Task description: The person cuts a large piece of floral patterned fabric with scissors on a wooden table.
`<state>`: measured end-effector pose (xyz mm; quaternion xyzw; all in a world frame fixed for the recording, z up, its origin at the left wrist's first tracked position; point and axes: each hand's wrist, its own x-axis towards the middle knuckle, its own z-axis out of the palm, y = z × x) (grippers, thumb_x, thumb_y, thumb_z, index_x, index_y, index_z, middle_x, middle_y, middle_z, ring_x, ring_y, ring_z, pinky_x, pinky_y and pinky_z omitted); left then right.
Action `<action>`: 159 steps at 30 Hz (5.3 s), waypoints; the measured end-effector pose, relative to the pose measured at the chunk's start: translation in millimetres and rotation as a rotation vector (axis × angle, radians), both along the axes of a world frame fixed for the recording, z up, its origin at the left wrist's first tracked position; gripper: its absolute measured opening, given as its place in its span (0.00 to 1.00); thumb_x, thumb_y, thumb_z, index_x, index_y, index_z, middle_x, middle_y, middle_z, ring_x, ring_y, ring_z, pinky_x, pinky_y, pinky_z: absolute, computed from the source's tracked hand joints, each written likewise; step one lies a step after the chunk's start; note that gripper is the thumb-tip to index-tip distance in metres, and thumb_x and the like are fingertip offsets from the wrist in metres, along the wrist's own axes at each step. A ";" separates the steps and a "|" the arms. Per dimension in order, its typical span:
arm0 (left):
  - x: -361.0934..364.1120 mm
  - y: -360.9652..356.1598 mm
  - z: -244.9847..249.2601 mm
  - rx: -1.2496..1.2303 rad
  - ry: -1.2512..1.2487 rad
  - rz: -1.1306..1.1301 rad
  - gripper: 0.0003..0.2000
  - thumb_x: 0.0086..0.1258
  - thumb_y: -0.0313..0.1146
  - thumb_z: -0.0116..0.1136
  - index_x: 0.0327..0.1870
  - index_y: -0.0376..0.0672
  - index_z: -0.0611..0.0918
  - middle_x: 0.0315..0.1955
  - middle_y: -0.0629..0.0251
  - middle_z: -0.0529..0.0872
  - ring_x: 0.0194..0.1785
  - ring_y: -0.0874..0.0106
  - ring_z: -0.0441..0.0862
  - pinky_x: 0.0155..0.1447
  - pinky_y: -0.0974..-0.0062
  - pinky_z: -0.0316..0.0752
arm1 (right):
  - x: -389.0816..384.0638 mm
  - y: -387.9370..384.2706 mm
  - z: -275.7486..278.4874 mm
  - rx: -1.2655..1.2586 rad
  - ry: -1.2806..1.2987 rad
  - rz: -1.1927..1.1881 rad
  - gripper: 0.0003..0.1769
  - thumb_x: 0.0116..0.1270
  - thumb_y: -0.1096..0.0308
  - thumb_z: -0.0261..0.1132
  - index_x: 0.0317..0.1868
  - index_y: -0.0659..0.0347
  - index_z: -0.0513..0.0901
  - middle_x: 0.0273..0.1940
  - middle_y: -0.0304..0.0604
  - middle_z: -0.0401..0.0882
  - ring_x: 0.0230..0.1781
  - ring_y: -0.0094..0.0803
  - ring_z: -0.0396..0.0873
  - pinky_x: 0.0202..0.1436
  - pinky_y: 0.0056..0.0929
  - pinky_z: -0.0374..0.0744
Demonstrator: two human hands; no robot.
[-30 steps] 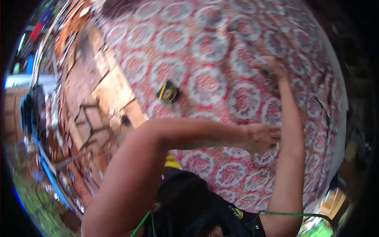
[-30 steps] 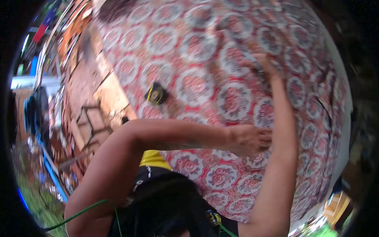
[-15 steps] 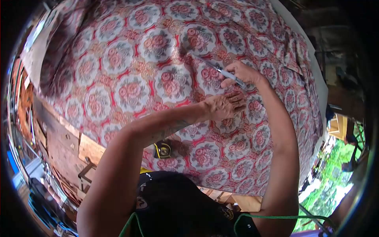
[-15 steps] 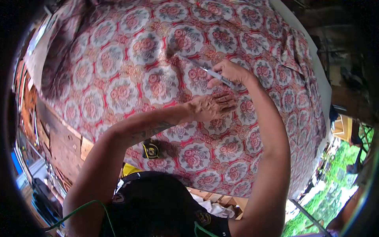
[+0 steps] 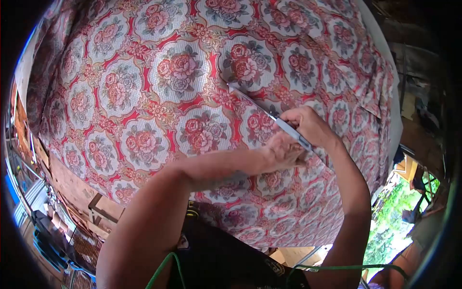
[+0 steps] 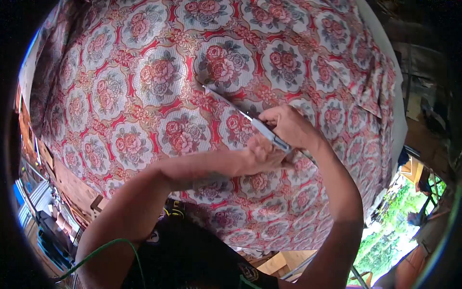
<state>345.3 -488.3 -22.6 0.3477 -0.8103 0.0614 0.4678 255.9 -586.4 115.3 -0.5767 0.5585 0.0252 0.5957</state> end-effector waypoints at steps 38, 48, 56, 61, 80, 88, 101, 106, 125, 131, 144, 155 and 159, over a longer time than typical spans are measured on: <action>9.0 -21.4 41.0 0.490 -0.573 -0.511 0.43 0.75 0.70 0.38 0.78 0.42 0.63 0.77 0.57 0.64 0.82 0.59 0.55 0.84 0.51 0.45 | 60.8 -41.5 -14.0 0.224 -0.400 -0.113 0.20 0.58 0.75 0.78 0.49 0.76 0.83 0.31 0.46 0.87 0.35 0.29 0.89 0.38 0.27 0.87; 6.7 -20.1 41.1 0.457 -0.602 -0.479 0.47 0.70 0.74 0.40 0.79 0.43 0.62 0.79 0.59 0.59 0.84 0.58 0.49 0.84 0.47 0.43 | 59.8 -45.2 -12.2 0.060 -0.280 0.084 0.21 0.55 0.71 0.83 0.44 0.73 0.84 0.32 0.48 0.89 0.37 0.30 0.90 0.41 0.24 0.88; 10.0 -26.7 51.6 0.585 -0.616 -0.538 0.45 0.70 0.71 0.46 0.80 0.47 0.61 0.80 0.63 0.58 0.84 0.62 0.49 0.86 0.51 0.37 | 81.8 -51.2 -7.4 0.051 -0.303 0.023 0.21 0.55 0.62 0.85 0.38 0.69 0.86 0.27 0.38 0.85 0.25 0.16 0.77 0.26 0.18 0.74; 10.3 -26.2 48.7 0.508 -0.655 -0.478 0.46 0.70 0.73 0.44 0.81 0.47 0.60 0.81 0.66 0.57 0.84 0.63 0.49 0.86 0.51 0.38 | 112.6 -63.5 -4.3 0.019 -0.257 0.044 0.24 0.52 0.52 0.85 0.29 0.63 0.84 0.22 0.27 0.76 0.23 0.12 0.68 0.25 0.21 0.65; 21.3 -34.5 60.0 0.504 -0.652 -0.515 0.44 0.74 0.71 0.37 0.78 0.43 0.64 0.79 0.65 0.62 0.83 0.62 0.51 0.85 0.49 0.37 | 124.7 -79.6 -3.0 -0.058 -0.225 0.094 0.25 0.50 0.51 0.87 0.26 0.64 0.84 0.19 0.27 0.75 0.22 0.12 0.66 0.25 0.21 0.65; 15.8 -32.3 56.6 0.526 -0.673 -0.520 0.47 0.70 0.74 0.40 0.82 0.47 0.57 0.82 0.67 0.54 0.85 0.63 0.43 0.86 0.46 0.32 | 158.3 -98.8 -3.6 -0.011 -0.380 0.080 0.22 0.60 0.55 0.81 0.33 0.68 0.88 0.30 0.43 0.89 0.31 0.20 0.83 0.36 0.23 0.80; 13.8 -34.8 59.9 0.536 -0.671 -0.530 0.49 0.69 0.75 0.42 0.82 0.48 0.56 0.82 0.67 0.54 0.85 0.63 0.43 0.85 0.45 0.33 | 152.1 -96.6 -19.1 0.001 -0.488 0.105 0.27 0.56 0.52 0.83 0.43 0.66 0.84 0.26 0.34 0.83 0.20 0.14 0.76 0.21 0.16 0.75; 13.9 -33.4 57.4 0.557 -0.658 -0.531 0.50 0.68 0.76 0.42 0.83 0.48 0.55 0.83 0.67 0.53 0.86 0.63 0.42 0.85 0.45 0.32 | 157.8 -101.0 -12.6 0.061 -0.469 0.084 0.27 0.58 0.50 0.81 0.41 0.66 0.84 0.27 0.36 0.85 0.19 0.15 0.77 0.21 0.16 0.75; 6.7 -24.9 43.8 0.495 -0.649 -0.571 0.44 0.73 0.69 0.41 0.82 0.48 0.56 0.83 0.70 0.53 0.86 0.67 0.43 0.85 0.48 0.32 | 198.0 -116.7 -10.0 -0.062 -0.357 0.104 0.25 0.54 0.48 0.84 0.30 0.64 0.88 0.21 0.35 0.82 0.18 0.17 0.76 0.19 0.21 0.71; 4.9 -25.3 44.5 0.513 -0.623 -0.579 0.32 0.77 0.56 0.41 0.79 0.52 0.66 0.81 0.73 0.59 0.84 0.67 0.48 0.86 0.49 0.36 | 212.3 -127.9 -15.8 -0.109 -0.369 0.122 0.29 0.57 0.43 0.80 0.32 0.66 0.88 0.22 0.37 0.83 0.18 0.17 0.78 0.18 0.19 0.74; 7.3 -30.2 53.7 0.578 -0.690 -0.593 0.45 0.73 0.72 0.36 0.84 0.49 0.52 0.84 0.72 0.49 0.86 0.66 0.38 0.86 0.47 0.28 | 210.3 -128.3 -18.2 0.061 -0.511 0.059 0.28 0.58 0.46 0.81 0.40 0.65 0.85 0.28 0.34 0.83 0.19 0.14 0.77 0.21 0.15 0.76; 16.0 -30.9 53.5 0.545 -0.635 -0.594 0.40 0.75 0.65 0.38 0.83 0.51 0.56 0.83 0.73 0.51 0.86 0.67 0.39 0.86 0.48 0.28 | 220.1 -135.6 -10.8 -0.079 -0.370 0.174 0.24 0.60 0.49 0.80 0.36 0.64 0.85 0.25 0.36 0.84 0.16 0.16 0.76 0.17 0.17 0.74; 16.5 -30.7 55.3 0.536 -0.661 -0.598 0.34 0.79 0.57 0.37 0.82 0.49 0.59 0.83 0.74 0.53 0.86 0.69 0.41 0.87 0.51 0.30 | 222.7 -137.3 -9.1 -0.095 -0.307 0.193 0.21 0.61 0.55 0.80 0.38 0.65 0.86 0.27 0.38 0.86 0.16 0.16 0.77 0.17 0.17 0.74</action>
